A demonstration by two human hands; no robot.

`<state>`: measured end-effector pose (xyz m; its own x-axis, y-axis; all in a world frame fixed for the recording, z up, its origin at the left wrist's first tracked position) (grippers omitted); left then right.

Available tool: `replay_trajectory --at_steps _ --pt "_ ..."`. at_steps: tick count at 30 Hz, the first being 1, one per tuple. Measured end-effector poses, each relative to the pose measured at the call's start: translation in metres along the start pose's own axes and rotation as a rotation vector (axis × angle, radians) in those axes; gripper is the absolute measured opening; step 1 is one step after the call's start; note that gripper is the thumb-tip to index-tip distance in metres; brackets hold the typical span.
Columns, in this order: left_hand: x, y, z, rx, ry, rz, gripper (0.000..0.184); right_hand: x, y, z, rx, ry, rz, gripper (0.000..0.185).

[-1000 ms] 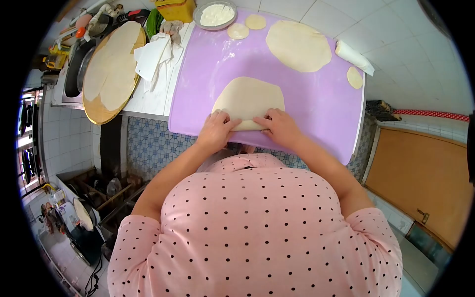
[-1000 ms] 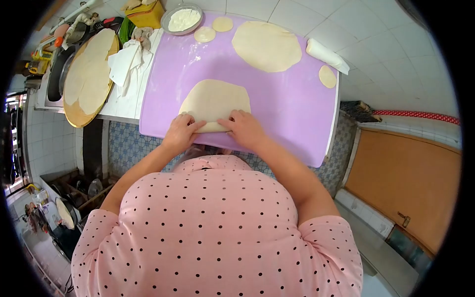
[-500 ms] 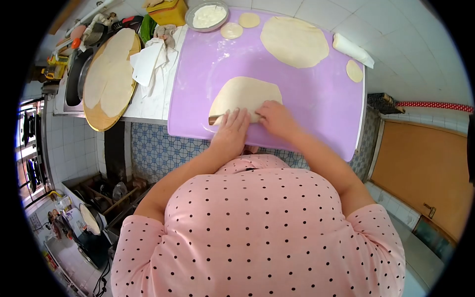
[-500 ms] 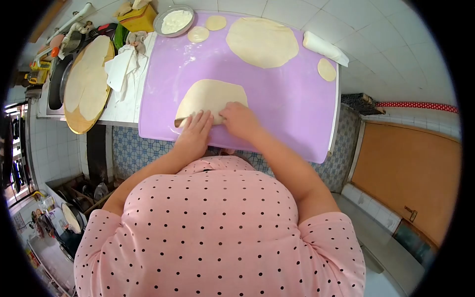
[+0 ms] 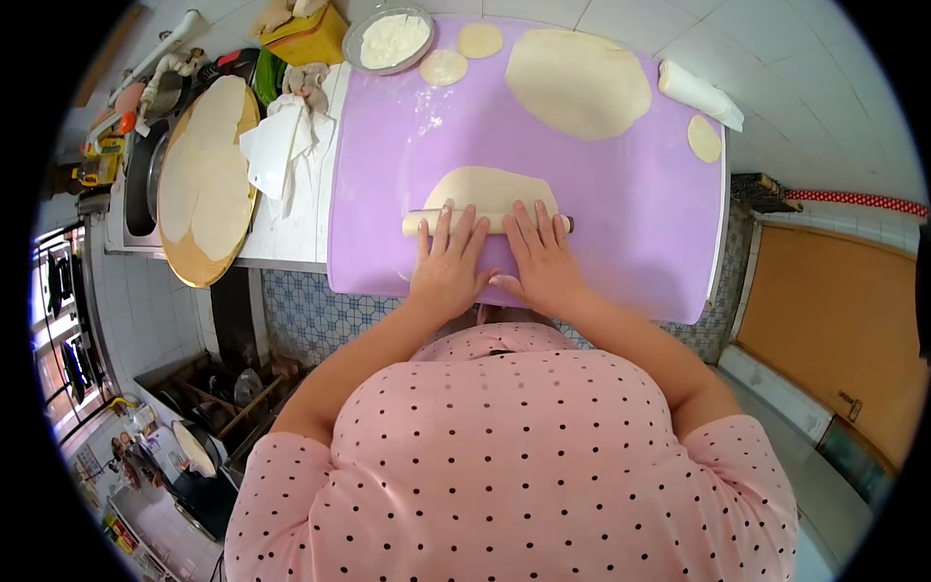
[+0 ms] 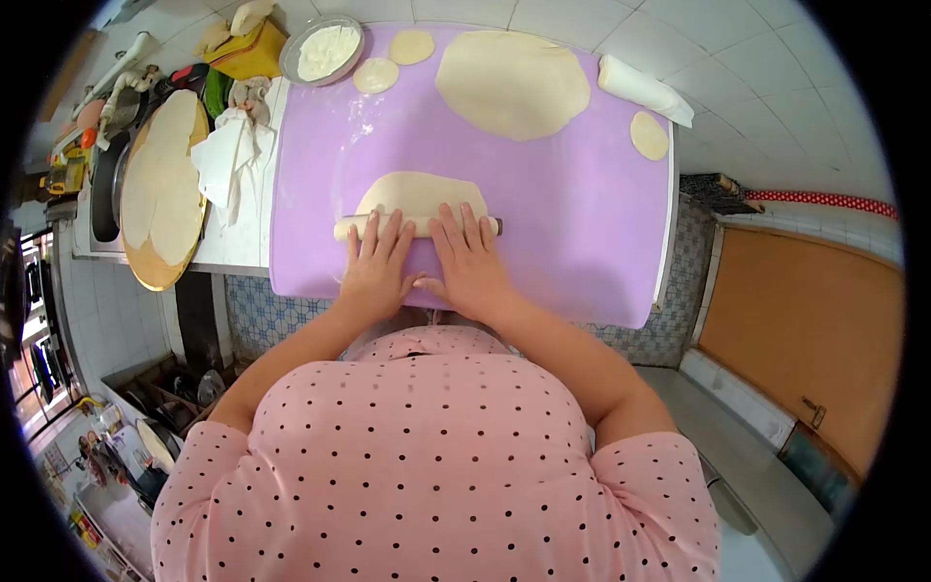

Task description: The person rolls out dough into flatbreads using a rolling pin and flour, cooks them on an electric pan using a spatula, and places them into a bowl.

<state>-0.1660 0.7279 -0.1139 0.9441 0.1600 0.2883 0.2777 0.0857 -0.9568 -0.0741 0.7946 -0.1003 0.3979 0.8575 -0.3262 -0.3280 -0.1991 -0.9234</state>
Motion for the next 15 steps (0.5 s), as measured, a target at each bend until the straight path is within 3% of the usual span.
replay_trajectory --at_steps 6,9,11,15 --pt "-0.055 -0.011 0.107 0.189 -0.079 0.111 0.079 0.068 0.009 0.090 0.140 0.089 -0.196 0.083" --pt "-0.045 -0.026 0.087 0.086 -0.055 0.078 0.077 0.053 0.007 0.066 0.008 0.032 -0.149 0.083" --pt "-0.032 -0.021 0.028 0.168 0.050 -0.011 0.075 0.021 -0.004 0.013 -0.011 -0.059 -0.132 0.081" --pt "-0.042 -0.020 0.050 0.112 0.033 0.061 0.071 0.044 0.010 0.020 0.004 0.082 -0.190 0.079"
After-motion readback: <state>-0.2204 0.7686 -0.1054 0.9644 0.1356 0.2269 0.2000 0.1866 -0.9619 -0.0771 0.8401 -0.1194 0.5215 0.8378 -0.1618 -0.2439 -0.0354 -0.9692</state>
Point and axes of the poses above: each hand's wrist, its own z-axis towards the middle knuckle, its own y-axis out of the palm, x = y × z, the point moved 9 cm from there along z, towards the middle knuckle, and after that the axes turned 12 degrees about x, right-handed, at the moved point
